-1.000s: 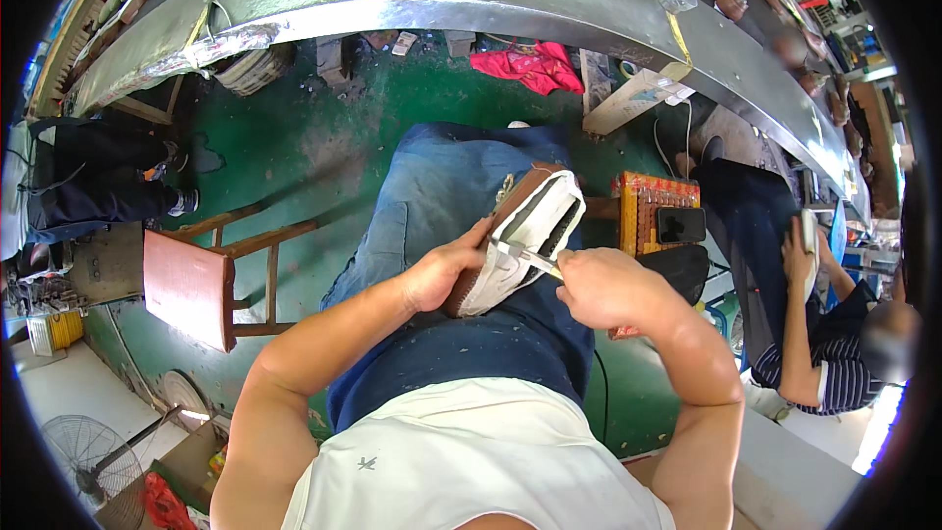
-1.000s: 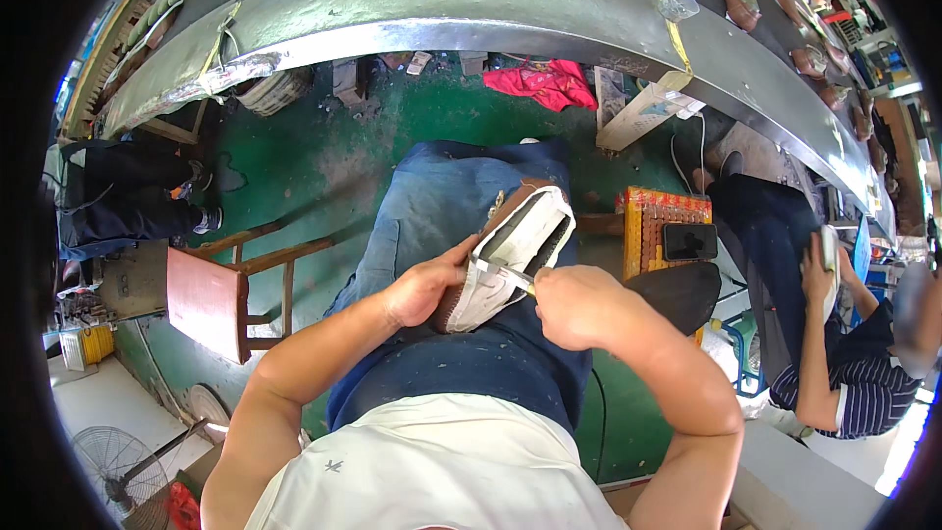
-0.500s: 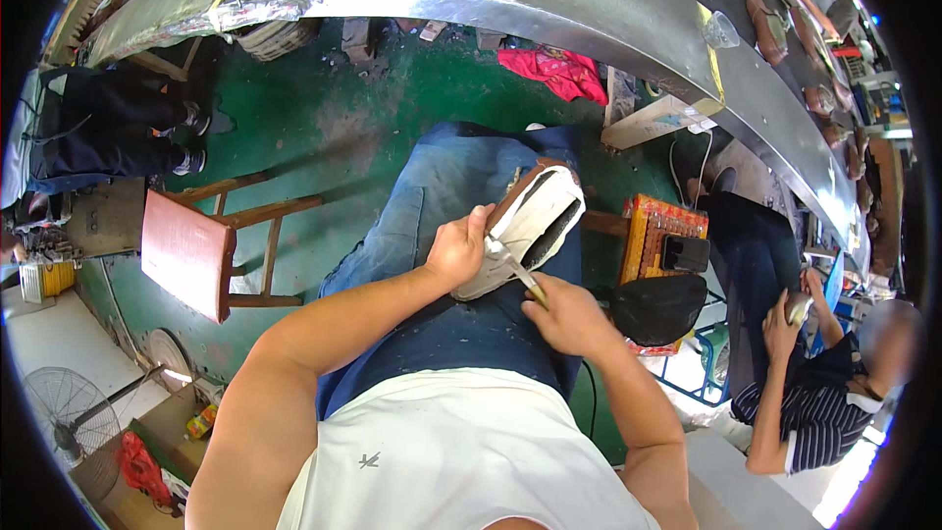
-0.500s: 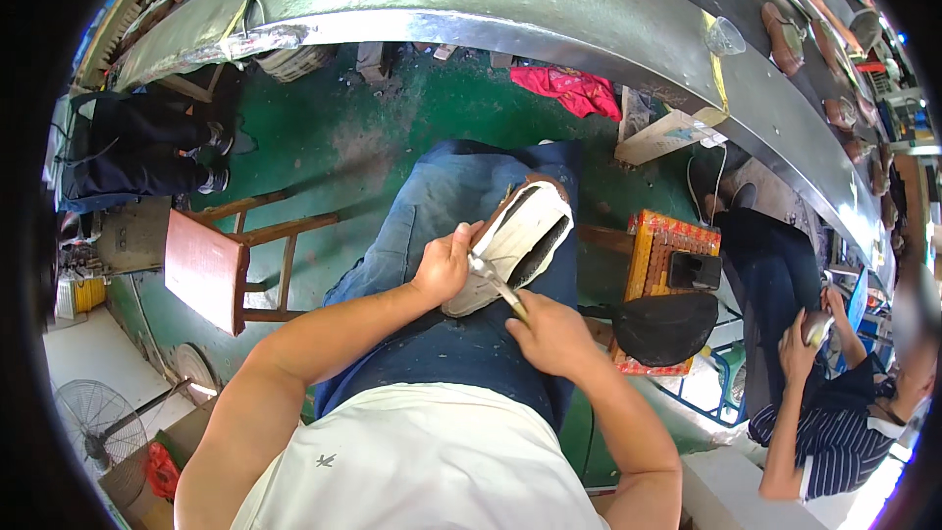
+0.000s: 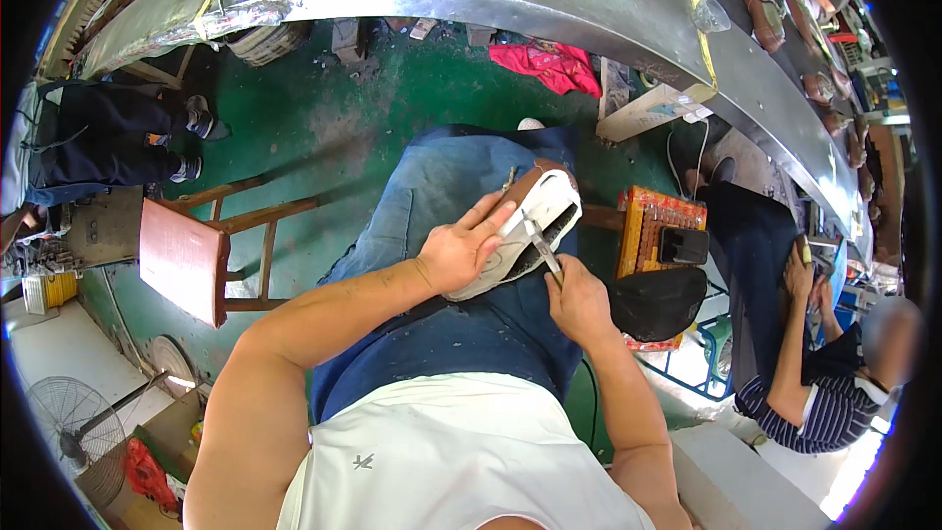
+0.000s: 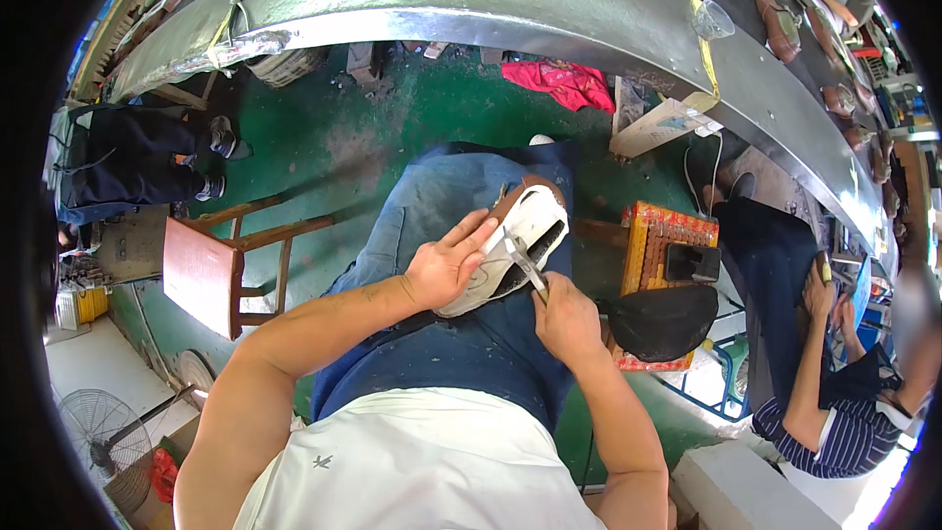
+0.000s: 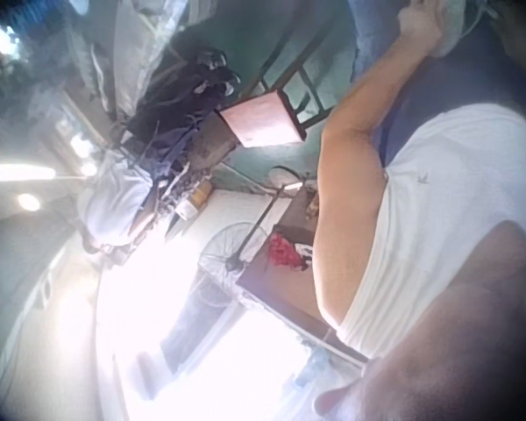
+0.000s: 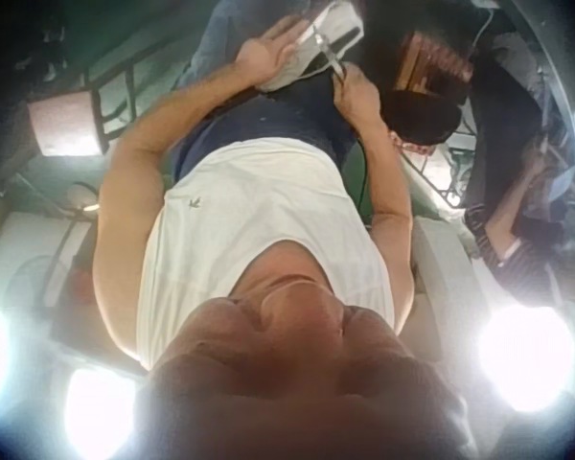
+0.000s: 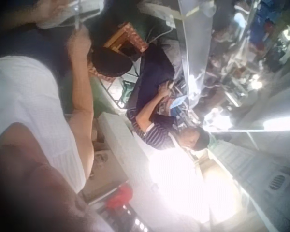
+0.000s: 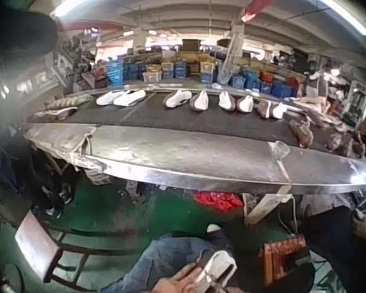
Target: Use pliers to pull and secure the shoe upper material over the last on a production line.
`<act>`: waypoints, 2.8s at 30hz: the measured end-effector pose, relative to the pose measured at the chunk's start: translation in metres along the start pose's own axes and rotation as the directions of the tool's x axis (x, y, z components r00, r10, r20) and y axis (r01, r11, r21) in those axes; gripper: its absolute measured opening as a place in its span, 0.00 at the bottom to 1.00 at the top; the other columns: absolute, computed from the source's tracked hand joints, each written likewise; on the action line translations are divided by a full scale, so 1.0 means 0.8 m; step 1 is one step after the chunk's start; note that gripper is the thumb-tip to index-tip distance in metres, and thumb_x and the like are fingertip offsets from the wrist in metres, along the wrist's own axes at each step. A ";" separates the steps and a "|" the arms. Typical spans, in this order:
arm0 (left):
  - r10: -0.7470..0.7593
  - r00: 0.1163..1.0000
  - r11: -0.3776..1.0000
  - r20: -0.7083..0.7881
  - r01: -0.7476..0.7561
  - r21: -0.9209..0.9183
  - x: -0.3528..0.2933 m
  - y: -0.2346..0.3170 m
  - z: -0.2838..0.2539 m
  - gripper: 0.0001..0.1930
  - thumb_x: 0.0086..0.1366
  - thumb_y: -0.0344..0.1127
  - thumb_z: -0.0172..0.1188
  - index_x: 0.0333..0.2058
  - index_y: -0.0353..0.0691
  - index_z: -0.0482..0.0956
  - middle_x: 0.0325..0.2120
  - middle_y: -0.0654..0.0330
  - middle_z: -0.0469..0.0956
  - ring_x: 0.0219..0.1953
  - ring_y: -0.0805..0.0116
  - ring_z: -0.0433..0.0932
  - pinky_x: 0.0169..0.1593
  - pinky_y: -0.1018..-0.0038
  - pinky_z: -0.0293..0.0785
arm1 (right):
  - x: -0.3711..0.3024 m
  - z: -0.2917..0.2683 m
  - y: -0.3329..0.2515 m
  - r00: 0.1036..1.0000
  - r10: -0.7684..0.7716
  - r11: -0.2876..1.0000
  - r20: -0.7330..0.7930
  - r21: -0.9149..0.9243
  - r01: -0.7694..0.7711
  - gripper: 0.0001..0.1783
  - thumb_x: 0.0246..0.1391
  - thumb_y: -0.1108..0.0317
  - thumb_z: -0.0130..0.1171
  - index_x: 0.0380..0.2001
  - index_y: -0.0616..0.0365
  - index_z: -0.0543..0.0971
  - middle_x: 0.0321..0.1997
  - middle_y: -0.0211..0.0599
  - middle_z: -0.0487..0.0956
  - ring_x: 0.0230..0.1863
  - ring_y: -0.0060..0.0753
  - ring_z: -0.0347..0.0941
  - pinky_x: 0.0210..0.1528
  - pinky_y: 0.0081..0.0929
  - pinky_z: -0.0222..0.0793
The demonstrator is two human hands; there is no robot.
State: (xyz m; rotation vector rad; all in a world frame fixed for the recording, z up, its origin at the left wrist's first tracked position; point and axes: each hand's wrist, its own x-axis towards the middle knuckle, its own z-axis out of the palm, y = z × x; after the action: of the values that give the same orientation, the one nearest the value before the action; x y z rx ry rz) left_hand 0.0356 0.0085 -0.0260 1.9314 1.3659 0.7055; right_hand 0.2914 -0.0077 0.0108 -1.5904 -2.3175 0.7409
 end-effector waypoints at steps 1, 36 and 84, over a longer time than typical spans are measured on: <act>0.037 0.995 0.996 0.088 -0.043 0.073 0.000 0.002 -0.003 0.26 0.74 0.39 0.51 0.69 0.47 0.65 0.68 0.45 0.63 0.50 0.43 0.81 0.50 0.57 0.83 | -0.005 -0.004 0.002 0.997 0.038 0.999 0.063 0.007 -0.038 0.14 0.60 0.66 0.61 0.44 0.63 0.73 0.37 0.55 0.81 0.37 0.59 0.80 0.40 0.50 0.75; -0.335 0.906 0.837 0.259 0.413 -0.358 -0.040 -0.005 -0.004 0.35 0.74 0.47 0.54 0.71 0.33 0.56 0.60 0.38 0.73 0.63 0.48 0.73 0.65 0.65 0.68 | 0.010 -0.026 -0.047 0.931 0.085 0.993 0.355 0.046 -0.108 0.22 0.71 0.53 0.48 0.46 0.65 0.75 0.38 0.61 0.81 0.42 0.66 0.78 0.44 0.54 0.72; -0.355 0.875 0.890 0.331 0.424 -0.169 0.037 0.007 -0.050 0.23 0.68 0.43 0.61 0.58 0.39 0.78 0.42 0.43 0.84 0.46 0.46 0.83 0.53 0.60 0.77 | -0.053 -0.071 -0.019 0.917 0.144 0.875 0.373 0.385 -0.294 0.15 0.63 0.66 0.58 0.50 0.60 0.77 0.33 0.36 0.80 0.31 0.29 0.76 0.40 0.29 0.73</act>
State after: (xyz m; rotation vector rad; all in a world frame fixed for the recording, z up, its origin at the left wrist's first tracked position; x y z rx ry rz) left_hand 0.0183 0.0439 0.0051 1.4384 1.3592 0.3469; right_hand 0.3218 -0.0352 0.0708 -1.6256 -1.9743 1.5720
